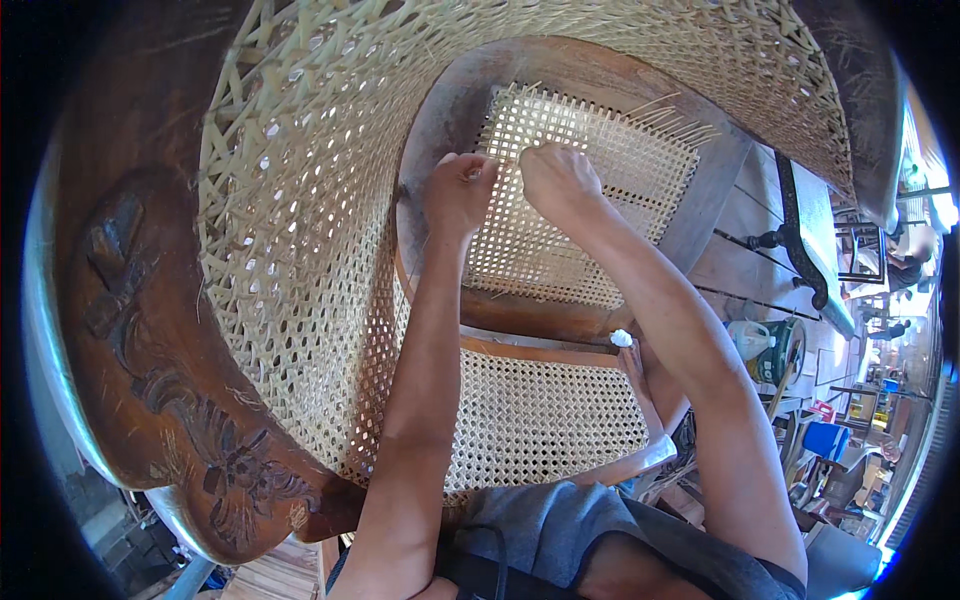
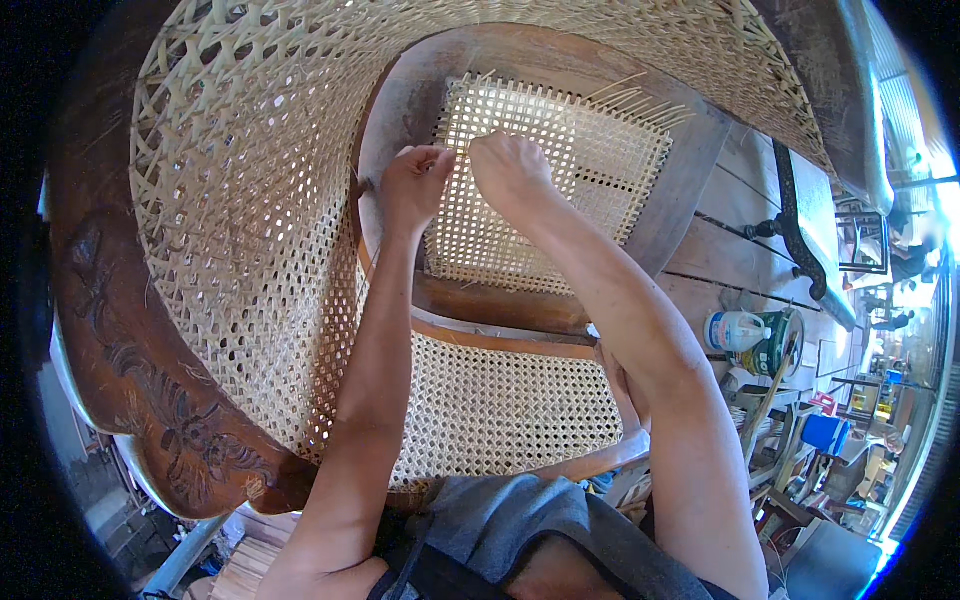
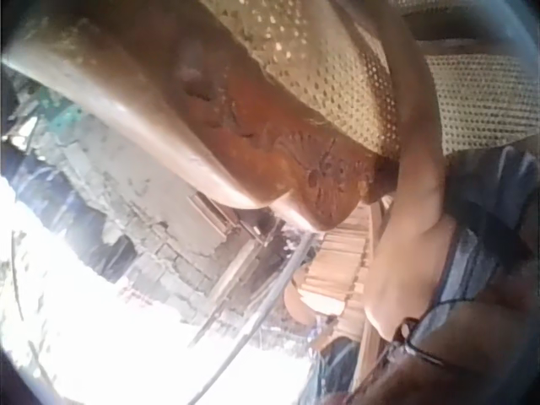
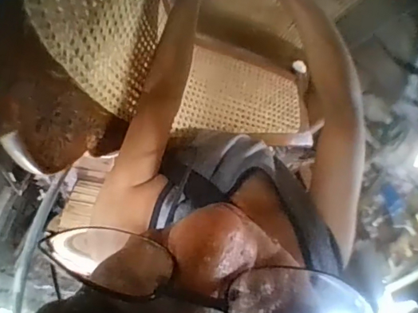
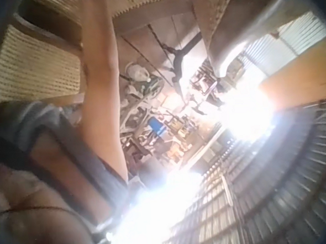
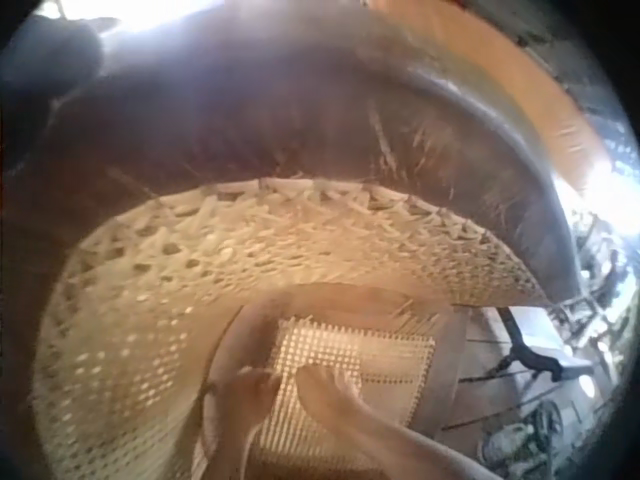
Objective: Repairing or constructing a chair by weaving rattan strands into the seat and back frames.
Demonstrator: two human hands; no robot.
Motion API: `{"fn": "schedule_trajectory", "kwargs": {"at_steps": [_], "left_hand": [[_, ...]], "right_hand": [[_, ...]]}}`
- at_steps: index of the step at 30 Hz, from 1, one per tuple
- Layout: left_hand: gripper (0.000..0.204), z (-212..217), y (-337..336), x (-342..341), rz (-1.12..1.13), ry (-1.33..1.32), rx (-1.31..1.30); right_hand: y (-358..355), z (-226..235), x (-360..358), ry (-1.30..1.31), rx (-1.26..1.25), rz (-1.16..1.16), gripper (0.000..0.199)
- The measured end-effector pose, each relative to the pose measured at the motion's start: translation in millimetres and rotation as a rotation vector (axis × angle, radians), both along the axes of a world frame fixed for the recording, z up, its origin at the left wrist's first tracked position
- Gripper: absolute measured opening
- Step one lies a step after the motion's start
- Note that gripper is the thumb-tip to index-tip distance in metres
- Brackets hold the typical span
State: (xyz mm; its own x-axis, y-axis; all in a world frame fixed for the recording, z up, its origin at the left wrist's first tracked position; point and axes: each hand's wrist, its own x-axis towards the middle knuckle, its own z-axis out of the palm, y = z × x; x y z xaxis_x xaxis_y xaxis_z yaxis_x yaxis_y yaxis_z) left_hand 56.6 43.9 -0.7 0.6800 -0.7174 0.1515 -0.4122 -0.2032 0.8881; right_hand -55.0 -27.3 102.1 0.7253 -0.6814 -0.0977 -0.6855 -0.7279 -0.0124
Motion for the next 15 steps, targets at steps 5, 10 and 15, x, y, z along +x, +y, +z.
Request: {"fn": "schedule_trajectory", "kwargs": {"at_steps": [5, 10, 15], "left_hand": [[0.024, -0.5, -2.1, 13.9, -0.16, 0.082, -0.073], [0.025, -0.1, -3.4, 17.1, -0.149, 0.103, -0.007], [0.026, -7.0, -3.5, 16.0, -0.173, 0.216, -0.058]], "right_hand": [[-3.2, 5.1, -1.7, -0.003, -0.017, 0.06, 0.02], [-8.3, 5.6, 2.6, 0.07, -0.017, 0.033, 0.02], [-7.5, 3.4, 3.0, 0.013, -0.042, 0.054, 0.019]]}}
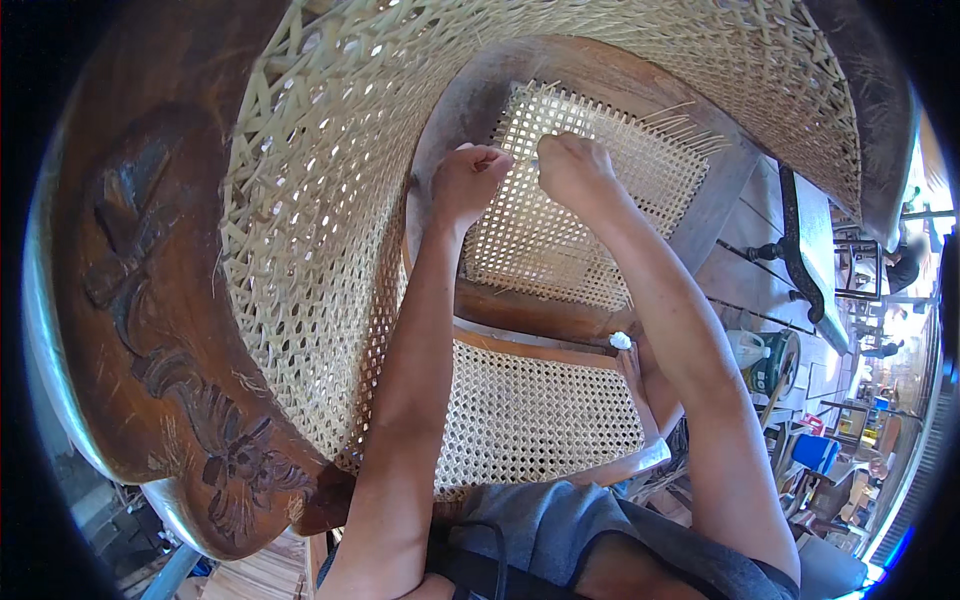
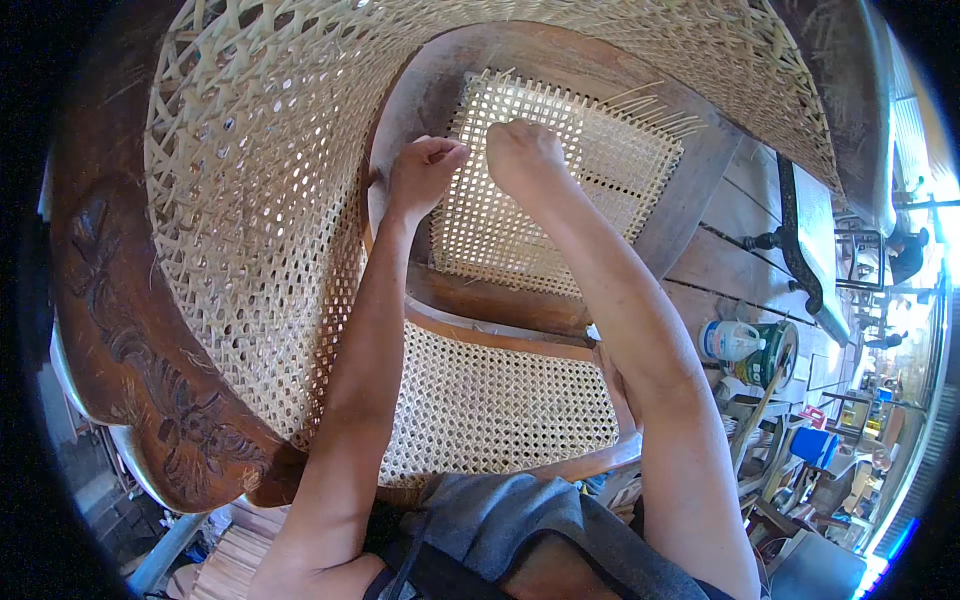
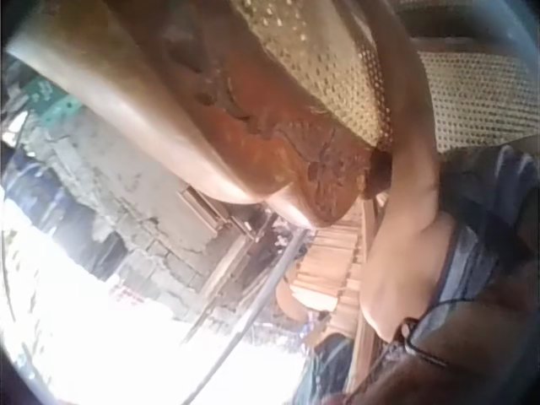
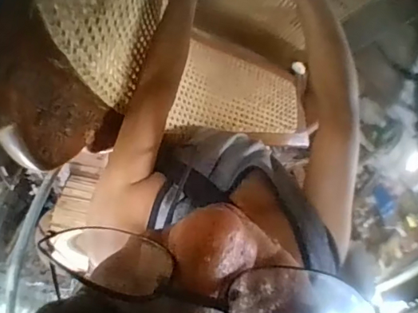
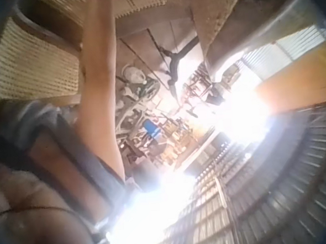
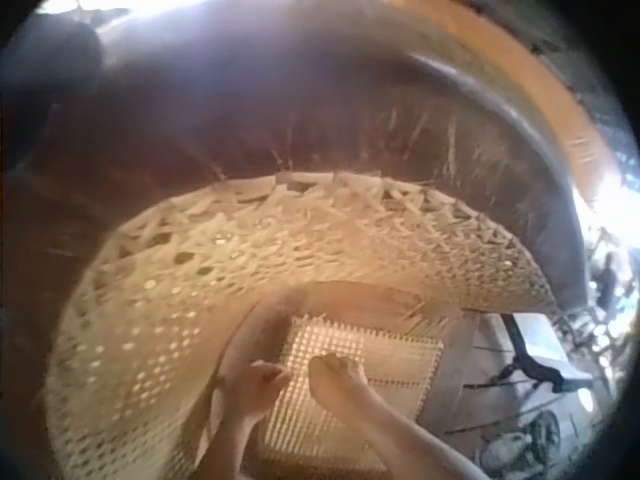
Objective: Repairing or constructing a chair by weaving rattan strands into the seat and back frames.
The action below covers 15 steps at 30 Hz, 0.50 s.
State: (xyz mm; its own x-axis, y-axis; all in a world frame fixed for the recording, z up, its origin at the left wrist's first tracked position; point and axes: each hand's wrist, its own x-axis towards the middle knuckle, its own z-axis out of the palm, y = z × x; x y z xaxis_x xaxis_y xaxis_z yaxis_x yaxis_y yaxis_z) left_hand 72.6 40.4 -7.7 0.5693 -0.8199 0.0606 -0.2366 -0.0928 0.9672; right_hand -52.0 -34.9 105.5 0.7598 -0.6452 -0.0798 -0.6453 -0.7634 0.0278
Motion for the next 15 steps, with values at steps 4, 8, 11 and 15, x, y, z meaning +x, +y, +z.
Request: {"fn": "schedule_trajectory", "kwargs": {"at_steps": [4, 8, 11, 15], "left_hand": [[0.026, -0.5, -2.9, 3.6, -0.022, -0.06, -0.048], [0.028, 9.1, -1.2, 3.3, -0.054, -0.153, -0.009], [0.028, 19.7, -3.4, -10.4, -0.072, -0.28, 0.053], [0.022, 31.1, 4.5, -22.9, 0.03, -0.335, 0.12]], "right_hand": [[0.5, 7.0, 5.7, 0.068, 0.022, -0.044, 0.019], [2.9, 10.7, 12.8, 0.123, 0.027, -0.095, 0.02], [0.2, 10.6, 11.5, 0.188, 0.065, -0.157, 0.022], [-3.1, 12.9, -1.9, 0.133, 0.091, -0.146, 0.023]]}}
